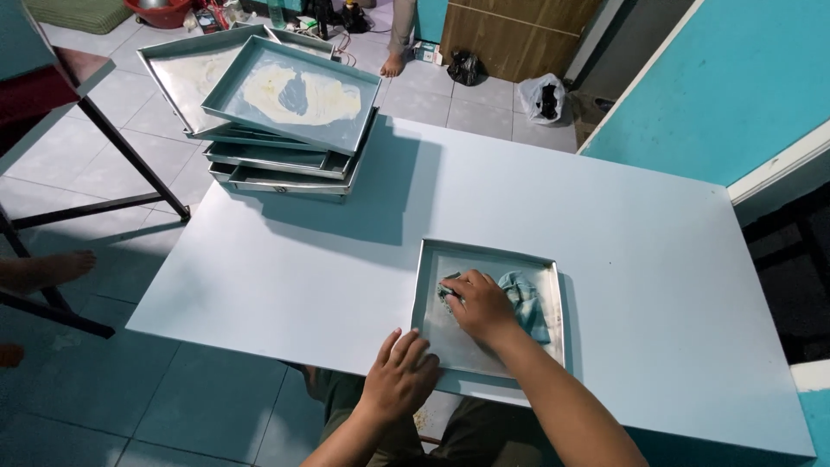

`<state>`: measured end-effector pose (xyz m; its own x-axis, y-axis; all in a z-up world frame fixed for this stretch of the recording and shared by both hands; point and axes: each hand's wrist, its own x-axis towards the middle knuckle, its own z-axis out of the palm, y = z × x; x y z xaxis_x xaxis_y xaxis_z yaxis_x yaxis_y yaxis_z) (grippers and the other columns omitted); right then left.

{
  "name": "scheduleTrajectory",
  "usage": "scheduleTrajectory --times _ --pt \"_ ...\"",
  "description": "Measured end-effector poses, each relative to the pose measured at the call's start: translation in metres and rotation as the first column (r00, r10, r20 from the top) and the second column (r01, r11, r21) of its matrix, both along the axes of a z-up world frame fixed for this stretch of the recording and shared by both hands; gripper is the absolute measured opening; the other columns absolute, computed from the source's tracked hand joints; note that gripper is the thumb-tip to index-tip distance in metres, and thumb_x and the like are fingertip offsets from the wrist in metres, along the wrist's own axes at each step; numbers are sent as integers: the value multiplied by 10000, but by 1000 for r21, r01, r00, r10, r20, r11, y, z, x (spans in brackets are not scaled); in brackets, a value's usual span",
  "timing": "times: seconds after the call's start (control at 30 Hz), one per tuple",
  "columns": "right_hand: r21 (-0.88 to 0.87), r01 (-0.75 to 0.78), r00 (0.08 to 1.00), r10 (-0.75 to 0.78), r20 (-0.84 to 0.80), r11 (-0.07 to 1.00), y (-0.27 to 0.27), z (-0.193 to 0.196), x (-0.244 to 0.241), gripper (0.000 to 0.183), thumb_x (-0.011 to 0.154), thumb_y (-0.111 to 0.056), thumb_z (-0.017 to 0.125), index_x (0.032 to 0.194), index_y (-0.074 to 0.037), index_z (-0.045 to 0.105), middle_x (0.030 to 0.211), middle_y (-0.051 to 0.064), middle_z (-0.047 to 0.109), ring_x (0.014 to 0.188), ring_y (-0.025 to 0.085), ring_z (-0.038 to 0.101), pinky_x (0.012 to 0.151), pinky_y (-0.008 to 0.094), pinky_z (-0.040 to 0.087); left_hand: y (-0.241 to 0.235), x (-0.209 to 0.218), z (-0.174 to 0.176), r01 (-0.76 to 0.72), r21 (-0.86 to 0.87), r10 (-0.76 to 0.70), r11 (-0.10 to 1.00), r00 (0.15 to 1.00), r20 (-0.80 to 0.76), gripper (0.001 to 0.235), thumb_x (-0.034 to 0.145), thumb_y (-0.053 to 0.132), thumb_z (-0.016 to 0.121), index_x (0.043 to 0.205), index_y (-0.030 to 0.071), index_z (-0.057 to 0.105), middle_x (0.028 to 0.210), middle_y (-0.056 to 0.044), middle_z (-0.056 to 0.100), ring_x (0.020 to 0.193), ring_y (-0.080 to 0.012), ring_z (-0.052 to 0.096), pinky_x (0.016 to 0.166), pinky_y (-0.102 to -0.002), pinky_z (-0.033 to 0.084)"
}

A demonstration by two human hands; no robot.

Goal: The person wipes a rectangular metal tray with a cloth, cleaning the surface and edges. They rotate the tray to clean different sides and then flip it over to wipe the underside before placing it back on the table.

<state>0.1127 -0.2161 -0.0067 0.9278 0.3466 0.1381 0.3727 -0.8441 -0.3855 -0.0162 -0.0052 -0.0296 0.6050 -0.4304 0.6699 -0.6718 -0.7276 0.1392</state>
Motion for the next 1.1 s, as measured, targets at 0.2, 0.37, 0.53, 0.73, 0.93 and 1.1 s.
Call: scheduleTrajectory --times 0.2,0.37,0.53,0.73,0.93,1.1 --pt "-121 -120 992 116 -39 985 -6 14 -8 479 913 -335 620 1375 -217 574 1250 74 615 1117 332 583 954 509 452 0 8 17 88 66 -73 994 975 -209 70 968 213 627 982 169 575 852 -58 588 802 -276 582 991 -471 468" --pt "24 -227 955 227 -188 974 0 22 -39 414 917 -210 630 1330 -192 654 1073 42 629 993 238 576 825 389 519 0 9 20 70 -4 -70 998 983 -169 54 942 94 570 975 137 565 841 -66 542 736 -276 516 900 -416 490" --pt "185 -370 914 392 -101 910 -2 23 -54 388 809 -95 763 1186 -185 779 925 25 630 841 246 600 701 379 504 1 12 8 109 -44 -116 993 969 -220 181 946 138 622 1127 128 612 1012 -97 639 887 -287 600 1049 -477 458" --pt "-2 6 964 -7 -268 1000 12 53 4 299 909 -125 634 1145 -238 780 1043 23 662 905 203 627 750 330 553 2 14 -3 138 -19 -139 990 957 -256 86 918 58 600 977 120 587 848 -89 545 786 -318 548 1056 -511 479" --pt "-27 186 969 -188 -158 982 -4 15 65 378 906 -89 634 1192 -281 790 1007 -40 653 980 209 647 718 390 547 3 13 5 147 -31 -150 989 965 -214 54 951 82 604 969 116 566 833 -86 521 790 -292 528 1066 -513 478" --pt "8 91 978 -88 -189 996 -7 8 28 383 842 -143 676 1168 -301 803 890 -10 649 774 210 612 614 362 487 2 10 -6 105 -7 -104 994 971 -216 92 913 86 633 967 136 577 839 -73 532 763 -270 526 1042 -507 494"
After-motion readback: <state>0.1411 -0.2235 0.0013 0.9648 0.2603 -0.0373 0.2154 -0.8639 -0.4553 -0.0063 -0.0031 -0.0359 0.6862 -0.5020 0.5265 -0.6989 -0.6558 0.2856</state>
